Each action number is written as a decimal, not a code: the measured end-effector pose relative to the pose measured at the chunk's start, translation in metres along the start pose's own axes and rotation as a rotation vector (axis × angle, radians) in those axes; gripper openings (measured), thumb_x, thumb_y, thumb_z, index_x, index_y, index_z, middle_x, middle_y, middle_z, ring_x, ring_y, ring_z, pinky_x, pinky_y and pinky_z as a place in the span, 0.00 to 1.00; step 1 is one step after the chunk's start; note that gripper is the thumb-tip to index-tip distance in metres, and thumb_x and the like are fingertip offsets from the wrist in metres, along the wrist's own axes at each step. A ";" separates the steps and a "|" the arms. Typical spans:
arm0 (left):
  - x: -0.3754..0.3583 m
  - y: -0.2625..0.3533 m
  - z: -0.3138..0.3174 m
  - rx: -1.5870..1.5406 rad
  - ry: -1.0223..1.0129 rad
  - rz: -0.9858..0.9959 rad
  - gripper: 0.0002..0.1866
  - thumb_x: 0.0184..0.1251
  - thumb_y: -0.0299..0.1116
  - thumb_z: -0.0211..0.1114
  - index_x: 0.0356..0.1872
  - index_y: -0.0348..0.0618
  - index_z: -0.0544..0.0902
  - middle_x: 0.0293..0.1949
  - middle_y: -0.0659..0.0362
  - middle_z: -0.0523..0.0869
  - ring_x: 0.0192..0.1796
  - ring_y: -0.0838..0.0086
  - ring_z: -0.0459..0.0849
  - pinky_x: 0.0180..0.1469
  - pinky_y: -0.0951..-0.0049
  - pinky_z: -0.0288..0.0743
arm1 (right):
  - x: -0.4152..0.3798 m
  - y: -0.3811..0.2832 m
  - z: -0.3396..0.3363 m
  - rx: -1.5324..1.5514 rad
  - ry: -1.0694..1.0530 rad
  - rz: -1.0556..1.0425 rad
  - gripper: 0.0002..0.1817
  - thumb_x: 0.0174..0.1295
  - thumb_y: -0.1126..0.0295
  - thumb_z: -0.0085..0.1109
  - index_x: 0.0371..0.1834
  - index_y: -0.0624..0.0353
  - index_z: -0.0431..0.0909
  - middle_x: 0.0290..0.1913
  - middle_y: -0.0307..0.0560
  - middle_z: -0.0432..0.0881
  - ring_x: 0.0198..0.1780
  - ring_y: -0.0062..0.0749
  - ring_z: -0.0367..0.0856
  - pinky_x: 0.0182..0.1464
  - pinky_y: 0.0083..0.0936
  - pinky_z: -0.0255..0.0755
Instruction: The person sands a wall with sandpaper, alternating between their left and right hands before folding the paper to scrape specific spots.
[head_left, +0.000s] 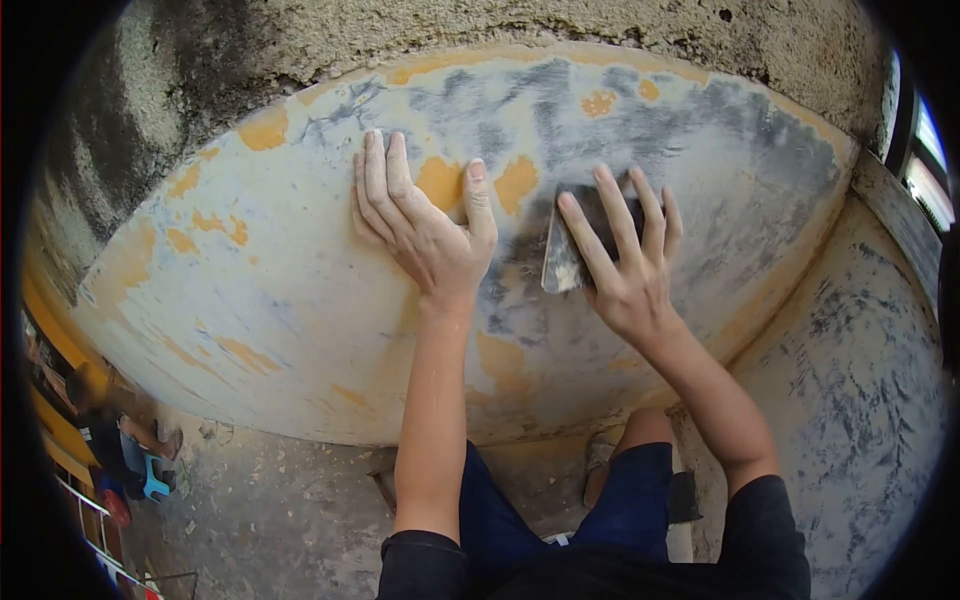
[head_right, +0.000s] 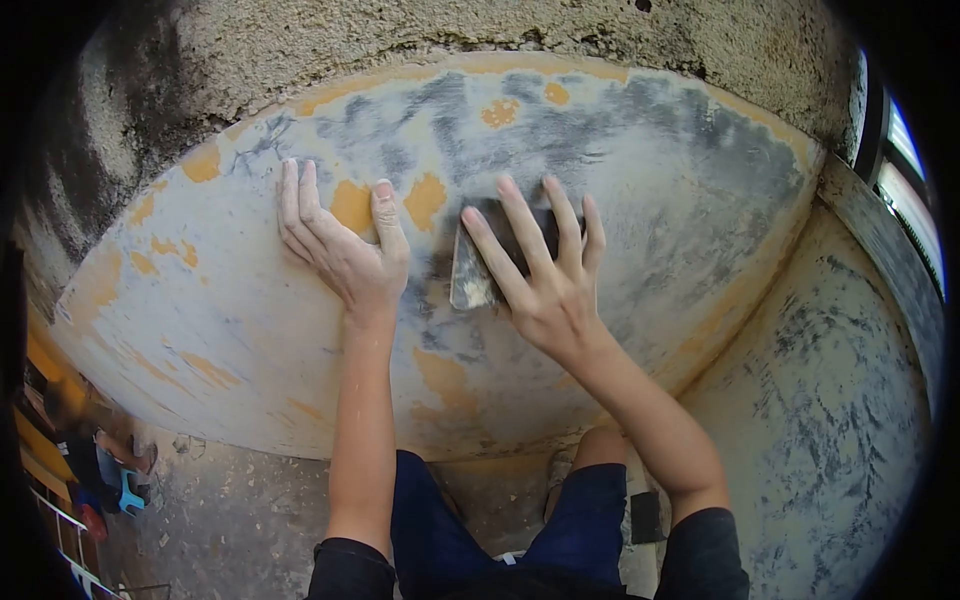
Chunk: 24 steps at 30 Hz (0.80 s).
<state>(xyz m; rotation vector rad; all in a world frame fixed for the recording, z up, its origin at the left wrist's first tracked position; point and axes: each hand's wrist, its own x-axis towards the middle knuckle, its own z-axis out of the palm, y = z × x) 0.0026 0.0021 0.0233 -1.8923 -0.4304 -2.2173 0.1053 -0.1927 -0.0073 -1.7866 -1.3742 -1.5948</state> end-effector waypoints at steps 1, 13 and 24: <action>-0.001 0.000 -0.001 0.020 -0.009 -0.016 0.38 0.79 0.52 0.65 0.77 0.34 0.69 0.77 0.45 0.70 0.81 0.49 0.64 0.81 0.47 0.53 | 0.012 -0.001 0.002 0.036 0.025 -0.009 0.30 0.70 0.61 0.56 0.77 0.41 0.80 0.82 0.47 0.72 0.82 0.55 0.65 0.85 0.62 0.43; -0.002 0.000 0.000 0.041 0.032 -0.015 0.25 0.86 0.38 0.53 0.77 0.36 0.74 0.77 0.51 0.76 0.80 0.56 0.69 0.82 0.52 0.56 | 0.037 -0.002 0.032 -0.021 0.046 -0.106 0.32 0.68 0.67 0.58 0.78 0.57 0.76 0.81 0.44 0.75 0.85 0.37 0.66 0.87 0.58 0.47; -0.006 -0.029 -0.018 0.059 -0.095 0.126 0.25 0.87 0.38 0.51 0.77 0.40 0.75 0.78 0.52 0.76 0.80 0.58 0.70 0.81 0.55 0.58 | 0.026 0.021 0.018 0.019 -0.011 -0.236 0.28 0.69 0.69 0.57 0.74 0.58 0.80 0.79 0.44 0.77 0.83 0.40 0.70 0.86 0.64 0.50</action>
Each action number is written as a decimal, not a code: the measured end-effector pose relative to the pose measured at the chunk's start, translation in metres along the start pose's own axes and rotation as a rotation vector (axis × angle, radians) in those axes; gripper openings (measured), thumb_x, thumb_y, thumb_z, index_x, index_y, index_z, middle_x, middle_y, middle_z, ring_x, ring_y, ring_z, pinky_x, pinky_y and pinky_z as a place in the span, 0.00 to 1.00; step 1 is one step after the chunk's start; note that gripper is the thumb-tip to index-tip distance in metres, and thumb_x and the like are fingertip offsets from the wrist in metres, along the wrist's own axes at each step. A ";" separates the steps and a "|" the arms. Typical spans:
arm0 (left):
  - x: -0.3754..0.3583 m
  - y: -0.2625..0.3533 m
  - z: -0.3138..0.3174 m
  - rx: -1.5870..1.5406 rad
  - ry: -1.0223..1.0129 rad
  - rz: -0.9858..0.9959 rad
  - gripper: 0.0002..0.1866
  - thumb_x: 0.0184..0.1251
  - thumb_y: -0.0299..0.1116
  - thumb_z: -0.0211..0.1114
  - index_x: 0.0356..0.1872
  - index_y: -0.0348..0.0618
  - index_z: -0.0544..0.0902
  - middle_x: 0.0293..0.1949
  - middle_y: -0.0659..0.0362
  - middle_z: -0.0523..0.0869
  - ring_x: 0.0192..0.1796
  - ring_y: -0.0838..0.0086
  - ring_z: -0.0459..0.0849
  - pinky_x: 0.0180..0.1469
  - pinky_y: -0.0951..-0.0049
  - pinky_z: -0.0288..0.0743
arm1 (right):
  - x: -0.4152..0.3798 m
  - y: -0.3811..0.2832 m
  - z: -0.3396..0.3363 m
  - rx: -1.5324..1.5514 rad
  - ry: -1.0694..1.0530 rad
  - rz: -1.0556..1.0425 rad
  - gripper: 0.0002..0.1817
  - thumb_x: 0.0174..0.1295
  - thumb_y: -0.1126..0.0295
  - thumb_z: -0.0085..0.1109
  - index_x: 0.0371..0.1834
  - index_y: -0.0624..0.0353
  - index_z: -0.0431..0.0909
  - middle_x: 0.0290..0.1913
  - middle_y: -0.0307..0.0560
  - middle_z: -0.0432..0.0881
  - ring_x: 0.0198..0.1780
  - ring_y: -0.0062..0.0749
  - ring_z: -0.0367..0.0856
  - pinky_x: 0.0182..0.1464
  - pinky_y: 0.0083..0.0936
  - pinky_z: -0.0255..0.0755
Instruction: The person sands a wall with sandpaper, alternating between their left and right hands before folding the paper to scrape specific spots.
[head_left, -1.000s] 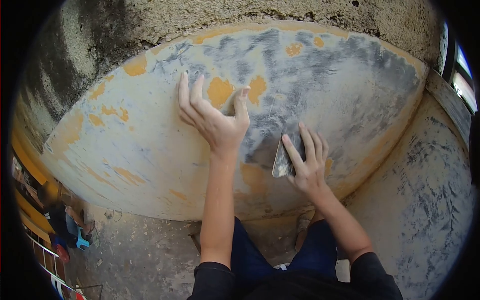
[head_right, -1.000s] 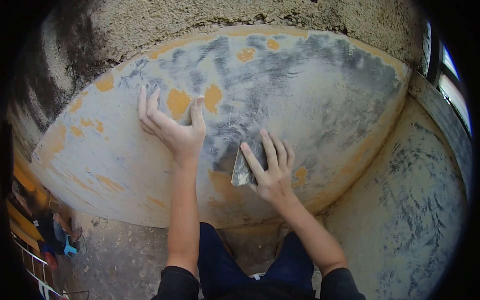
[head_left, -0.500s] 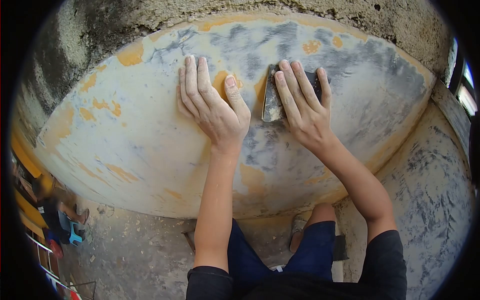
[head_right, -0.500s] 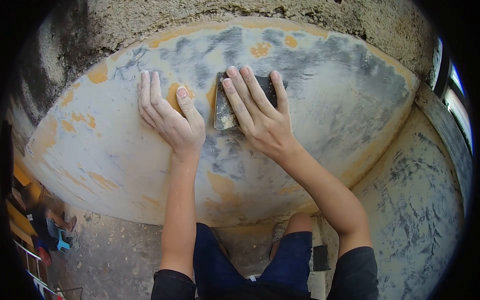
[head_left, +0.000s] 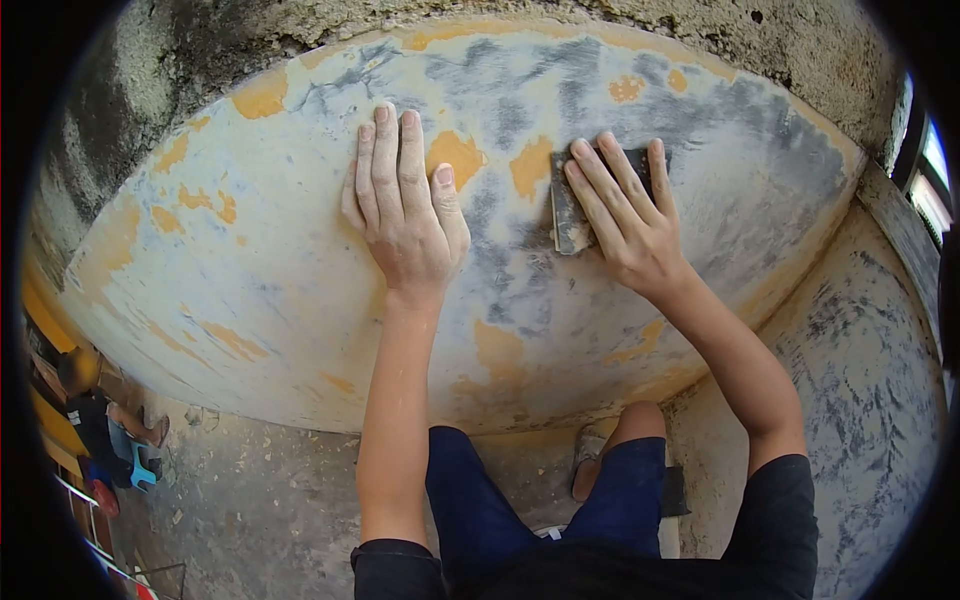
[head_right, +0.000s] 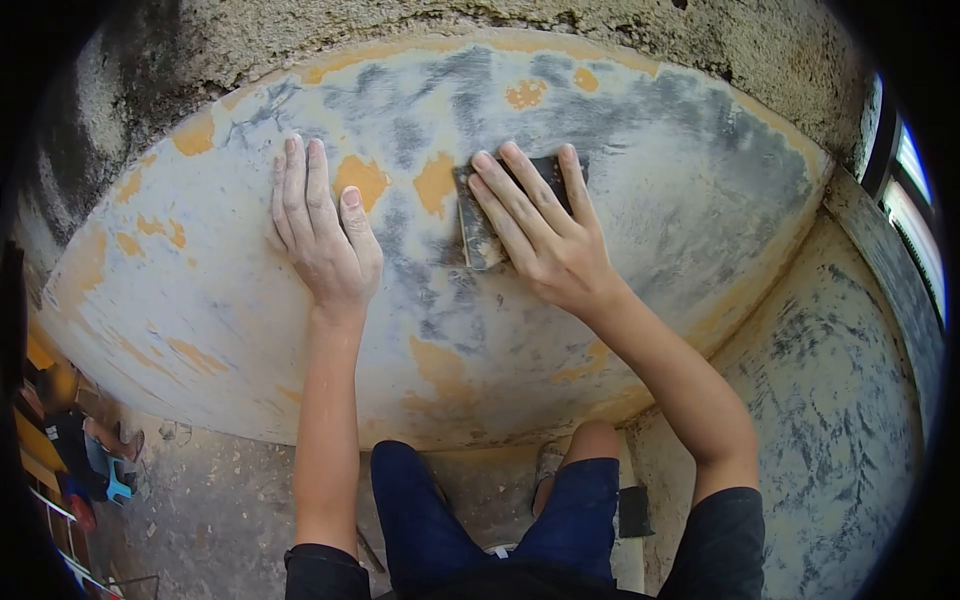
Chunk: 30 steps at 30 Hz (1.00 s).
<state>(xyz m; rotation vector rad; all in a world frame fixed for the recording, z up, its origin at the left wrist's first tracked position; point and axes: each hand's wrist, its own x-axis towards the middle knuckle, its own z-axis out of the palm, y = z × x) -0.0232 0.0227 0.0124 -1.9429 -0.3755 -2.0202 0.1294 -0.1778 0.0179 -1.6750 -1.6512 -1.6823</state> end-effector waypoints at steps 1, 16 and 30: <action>0.000 0.000 -0.001 0.018 -0.018 0.022 0.26 0.87 0.38 0.51 0.77 0.37 0.74 0.79 0.50 0.74 0.80 0.54 0.70 0.81 0.54 0.58 | -0.003 0.001 0.000 -0.004 0.011 -0.004 0.28 0.69 0.70 0.57 0.73 0.58 0.81 0.78 0.45 0.77 0.82 0.40 0.71 0.86 0.64 0.50; -0.004 -0.003 0.001 -0.005 -0.041 0.013 0.28 0.87 0.42 0.52 0.79 0.38 0.73 0.80 0.50 0.73 0.82 0.58 0.68 0.82 0.54 0.54 | -0.001 -0.019 0.006 -0.051 0.011 0.103 0.29 0.70 0.68 0.56 0.76 0.56 0.79 0.80 0.48 0.76 0.83 0.42 0.69 0.86 0.66 0.46; -0.006 -0.001 -0.001 0.038 -0.058 0.000 0.29 0.87 0.45 0.51 0.81 0.42 0.72 0.81 0.51 0.72 0.84 0.59 0.65 0.83 0.52 0.52 | 0.001 -0.018 0.005 -0.096 0.009 0.095 0.26 0.73 0.67 0.55 0.74 0.52 0.81 0.79 0.40 0.78 0.84 0.38 0.66 0.86 0.60 0.49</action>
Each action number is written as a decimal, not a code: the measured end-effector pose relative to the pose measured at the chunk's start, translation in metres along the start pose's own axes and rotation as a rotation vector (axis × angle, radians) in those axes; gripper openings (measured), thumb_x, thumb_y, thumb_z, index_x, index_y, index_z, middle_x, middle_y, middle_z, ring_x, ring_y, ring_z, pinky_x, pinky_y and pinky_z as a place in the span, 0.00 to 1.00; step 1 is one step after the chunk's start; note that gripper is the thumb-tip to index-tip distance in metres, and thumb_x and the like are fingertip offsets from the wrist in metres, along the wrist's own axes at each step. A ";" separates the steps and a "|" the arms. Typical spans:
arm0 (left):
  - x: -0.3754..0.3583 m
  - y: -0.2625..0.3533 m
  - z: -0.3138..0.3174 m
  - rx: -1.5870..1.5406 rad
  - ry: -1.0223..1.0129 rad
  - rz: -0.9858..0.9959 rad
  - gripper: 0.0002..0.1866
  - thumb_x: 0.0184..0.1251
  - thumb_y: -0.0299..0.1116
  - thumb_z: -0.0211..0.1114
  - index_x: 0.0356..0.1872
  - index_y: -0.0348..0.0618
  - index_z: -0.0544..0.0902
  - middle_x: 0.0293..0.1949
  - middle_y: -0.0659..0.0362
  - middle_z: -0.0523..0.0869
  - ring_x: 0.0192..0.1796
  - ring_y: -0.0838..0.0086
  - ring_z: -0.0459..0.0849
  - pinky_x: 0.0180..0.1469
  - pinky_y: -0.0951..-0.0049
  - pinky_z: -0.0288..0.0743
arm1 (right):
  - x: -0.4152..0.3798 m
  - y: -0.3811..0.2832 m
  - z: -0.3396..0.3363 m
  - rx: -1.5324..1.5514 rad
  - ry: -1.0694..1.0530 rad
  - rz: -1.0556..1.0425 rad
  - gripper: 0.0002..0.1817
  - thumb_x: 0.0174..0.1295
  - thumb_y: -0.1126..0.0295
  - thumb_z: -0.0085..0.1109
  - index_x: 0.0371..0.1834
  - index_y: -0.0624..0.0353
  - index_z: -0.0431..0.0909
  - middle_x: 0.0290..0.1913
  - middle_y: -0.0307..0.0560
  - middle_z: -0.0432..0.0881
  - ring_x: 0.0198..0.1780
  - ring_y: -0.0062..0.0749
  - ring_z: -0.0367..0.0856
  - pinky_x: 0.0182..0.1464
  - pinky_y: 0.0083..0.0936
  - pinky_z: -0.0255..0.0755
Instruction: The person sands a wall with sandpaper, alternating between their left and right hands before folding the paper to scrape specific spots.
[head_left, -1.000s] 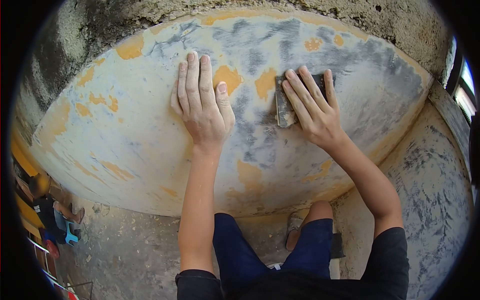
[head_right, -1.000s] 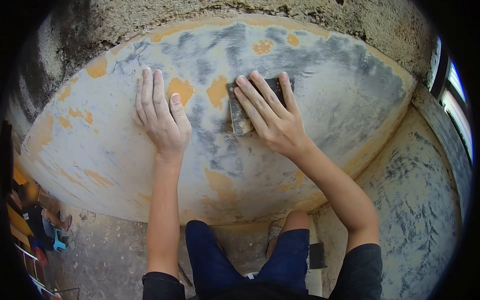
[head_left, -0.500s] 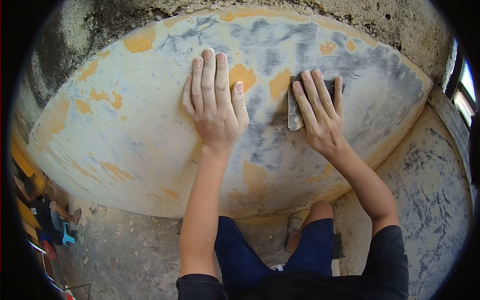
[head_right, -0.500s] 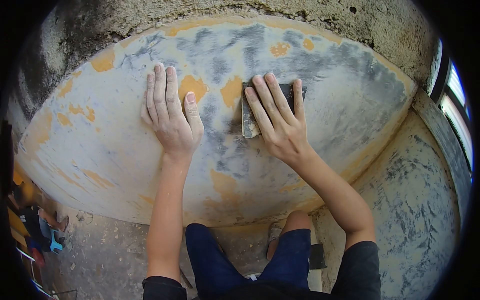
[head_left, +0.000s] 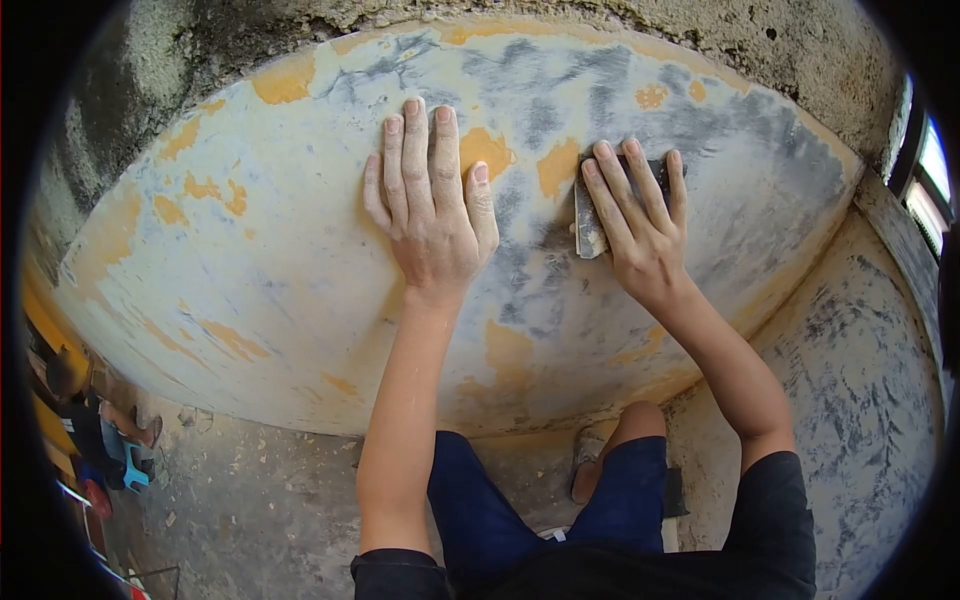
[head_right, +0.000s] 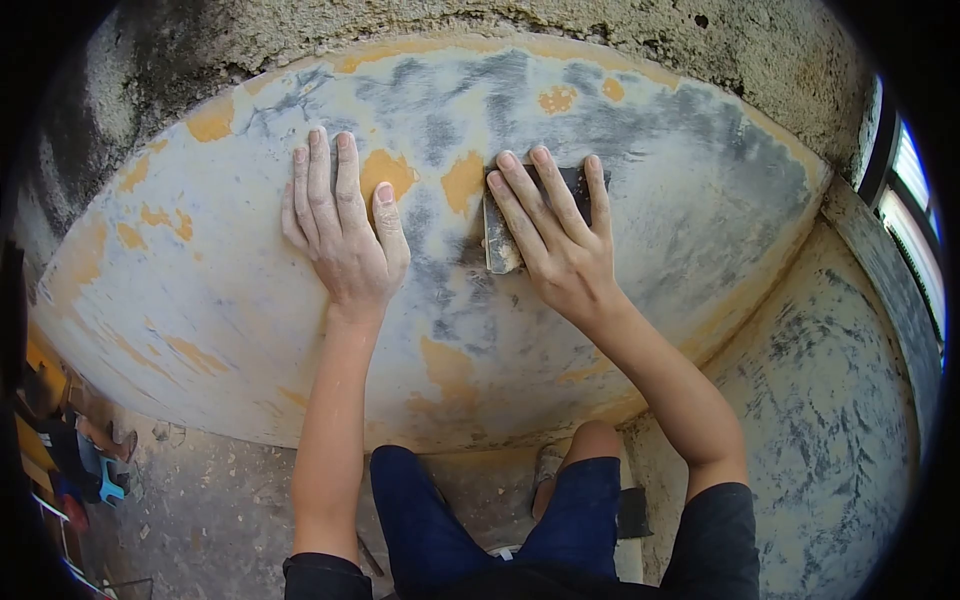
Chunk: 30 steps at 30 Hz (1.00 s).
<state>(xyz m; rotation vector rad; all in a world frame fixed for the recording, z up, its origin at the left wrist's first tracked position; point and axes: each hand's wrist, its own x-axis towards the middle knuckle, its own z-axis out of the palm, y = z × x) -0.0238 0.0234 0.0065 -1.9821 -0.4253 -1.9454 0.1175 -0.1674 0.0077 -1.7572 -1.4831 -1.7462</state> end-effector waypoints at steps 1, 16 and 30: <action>0.001 0.000 0.000 0.003 0.000 -0.006 0.29 0.87 0.45 0.51 0.81 0.42 0.72 0.81 0.51 0.72 0.84 0.59 0.65 0.83 0.51 0.51 | 0.000 0.001 -0.001 -0.002 0.002 0.001 0.26 0.73 0.67 0.55 0.74 0.52 0.81 0.79 0.40 0.78 0.84 0.38 0.66 0.86 0.60 0.49; -0.021 -0.007 -0.004 0.025 0.012 -0.018 0.28 0.87 0.44 0.52 0.79 0.40 0.74 0.80 0.48 0.73 0.82 0.54 0.68 0.81 0.51 0.56 | 0.032 -0.004 -0.008 0.032 -0.023 0.065 0.28 0.75 0.64 0.53 0.78 0.34 0.78 0.82 0.40 0.72 0.86 0.38 0.63 0.86 0.71 0.30; -0.022 -0.005 -0.004 0.019 0.018 -0.022 0.27 0.88 0.43 0.50 0.78 0.40 0.75 0.80 0.48 0.74 0.82 0.56 0.69 0.82 0.53 0.55 | 0.027 0.000 -0.002 0.067 0.006 0.084 0.29 0.75 0.61 0.56 0.79 0.29 0.76 0.84 0.46 0.69 0.86 0.46 0.61 0.86 0.69 0.30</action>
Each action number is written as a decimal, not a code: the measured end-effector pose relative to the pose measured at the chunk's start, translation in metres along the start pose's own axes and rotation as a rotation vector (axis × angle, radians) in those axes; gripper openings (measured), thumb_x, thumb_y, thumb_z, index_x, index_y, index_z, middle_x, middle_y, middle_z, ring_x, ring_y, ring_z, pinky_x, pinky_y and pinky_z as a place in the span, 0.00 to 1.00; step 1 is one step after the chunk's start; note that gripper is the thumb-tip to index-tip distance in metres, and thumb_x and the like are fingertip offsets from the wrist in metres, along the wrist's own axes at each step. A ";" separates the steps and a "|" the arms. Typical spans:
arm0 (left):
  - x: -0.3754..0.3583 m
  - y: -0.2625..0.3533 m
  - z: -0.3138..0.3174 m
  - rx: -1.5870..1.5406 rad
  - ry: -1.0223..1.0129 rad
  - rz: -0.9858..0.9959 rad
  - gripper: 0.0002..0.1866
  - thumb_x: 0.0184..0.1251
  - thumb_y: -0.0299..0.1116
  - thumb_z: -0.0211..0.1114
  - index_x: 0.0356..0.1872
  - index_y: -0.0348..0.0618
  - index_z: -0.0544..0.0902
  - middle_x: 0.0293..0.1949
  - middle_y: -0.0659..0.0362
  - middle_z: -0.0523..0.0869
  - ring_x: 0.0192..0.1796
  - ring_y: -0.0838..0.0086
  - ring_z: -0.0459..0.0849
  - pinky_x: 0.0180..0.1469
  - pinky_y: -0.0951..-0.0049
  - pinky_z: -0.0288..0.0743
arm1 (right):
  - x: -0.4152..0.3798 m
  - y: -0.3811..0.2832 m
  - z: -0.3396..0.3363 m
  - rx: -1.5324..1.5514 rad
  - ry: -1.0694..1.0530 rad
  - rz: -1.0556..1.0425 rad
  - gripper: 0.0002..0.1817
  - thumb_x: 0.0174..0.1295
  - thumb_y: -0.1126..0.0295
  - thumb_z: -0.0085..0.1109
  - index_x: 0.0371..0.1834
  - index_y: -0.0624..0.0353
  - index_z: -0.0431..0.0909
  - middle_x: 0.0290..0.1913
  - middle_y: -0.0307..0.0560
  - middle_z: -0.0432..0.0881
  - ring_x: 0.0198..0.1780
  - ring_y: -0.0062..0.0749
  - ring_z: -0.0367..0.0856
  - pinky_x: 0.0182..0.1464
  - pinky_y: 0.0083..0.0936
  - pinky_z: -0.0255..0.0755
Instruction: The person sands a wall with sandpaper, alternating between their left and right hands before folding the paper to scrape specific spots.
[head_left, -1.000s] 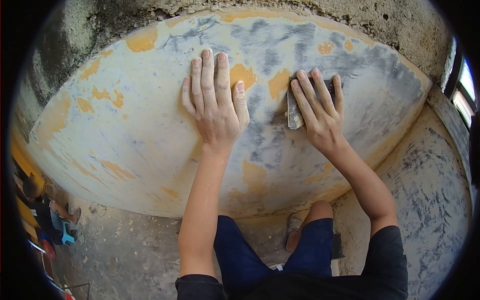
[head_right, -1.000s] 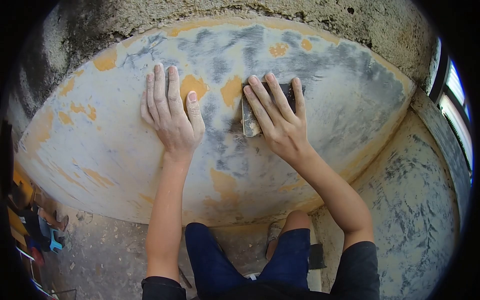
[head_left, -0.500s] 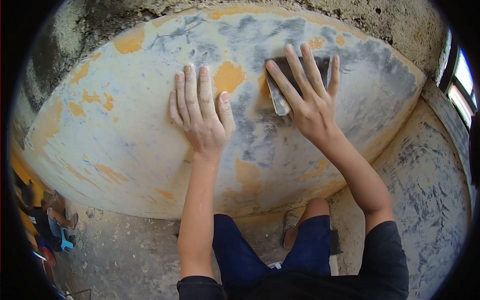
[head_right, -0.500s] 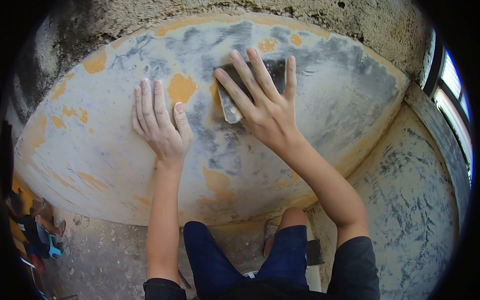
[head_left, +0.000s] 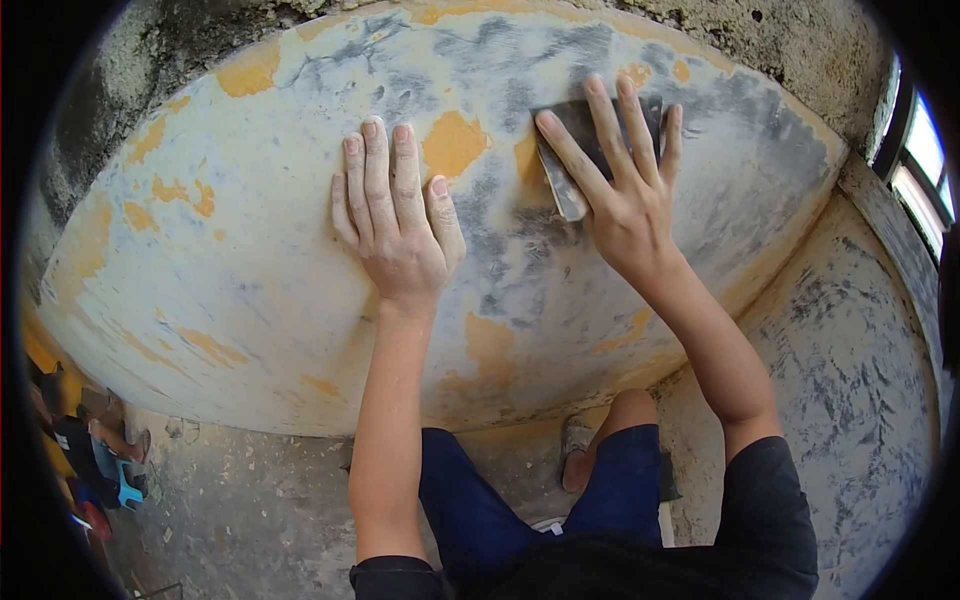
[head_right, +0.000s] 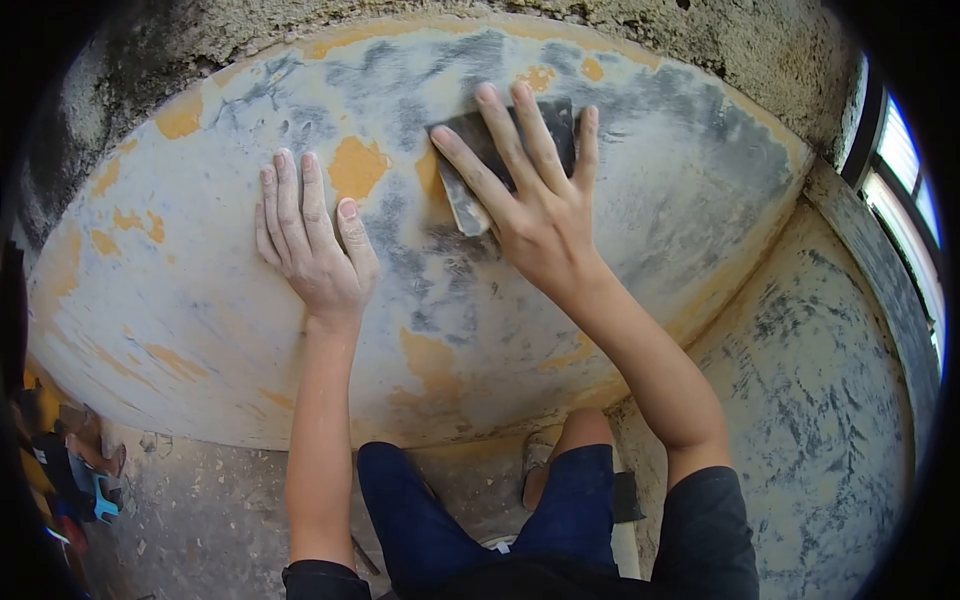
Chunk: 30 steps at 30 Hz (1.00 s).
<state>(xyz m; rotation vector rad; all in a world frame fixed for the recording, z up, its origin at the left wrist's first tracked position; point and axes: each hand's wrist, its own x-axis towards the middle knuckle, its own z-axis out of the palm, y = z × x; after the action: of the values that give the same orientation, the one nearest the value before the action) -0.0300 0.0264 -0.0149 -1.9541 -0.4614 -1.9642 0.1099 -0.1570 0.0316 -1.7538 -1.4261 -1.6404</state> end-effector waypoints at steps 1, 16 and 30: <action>0.000 0.000 0.000 -0.002 0.001 0.000 0.27 0.88 0.43 0.50 0.78 0.40 0.75 0.79 0.48 0.74 0.82 0.56 0.69 0.82 0.53 0.55 | -0.007 0.001 -0.003 -0.037 -0.019 0.006 0.29 0.74 0.60 0.57 0.79 0.29 0.77 0.84 0.47 0.69 0.87 0.46 0.61 0.86 0.69 0.31; -0.002 -0.001 0.002 -0.010 0.023 -0.004 0.26 0.88 0.41 0.50 0.77 0.39 0.76 0.79 0.48 0.75 0.82 0.57 0.69 0.82 0.52 0.56 | -0.034 -0.009 0.006 -0.041 0.006 0.094 0.28 0.74 0.67 0.56 0.76 0.29 0.80 0.86 0.50 0.66 0.88 0.48 0.56 0.87 0.64 0.30; -0.002 0.000 0.001 -0.005 -0.001 -0.004 0.27 0.88 0.41 0.49 0.78 0.40 0.75 0.80 0.48 0.74 0.83 0.57 0.68 0.82 0.52 0.55 | -0.024 -0.016 0.003 -0.047 -0.008 0.174 0.27 0.76 0.65 0.56 0.76 0.27 0.80 0.87 0.52 0.62 0.90 0.51 0.51 0.87 0.61 0.23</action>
<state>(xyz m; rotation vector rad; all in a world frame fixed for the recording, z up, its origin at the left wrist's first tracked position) -0.0293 0.0265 -0.0171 -1.9589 -0.4621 -1.9687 0.1023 -0.1575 0.0036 -1.8554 -1.2094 -1.5893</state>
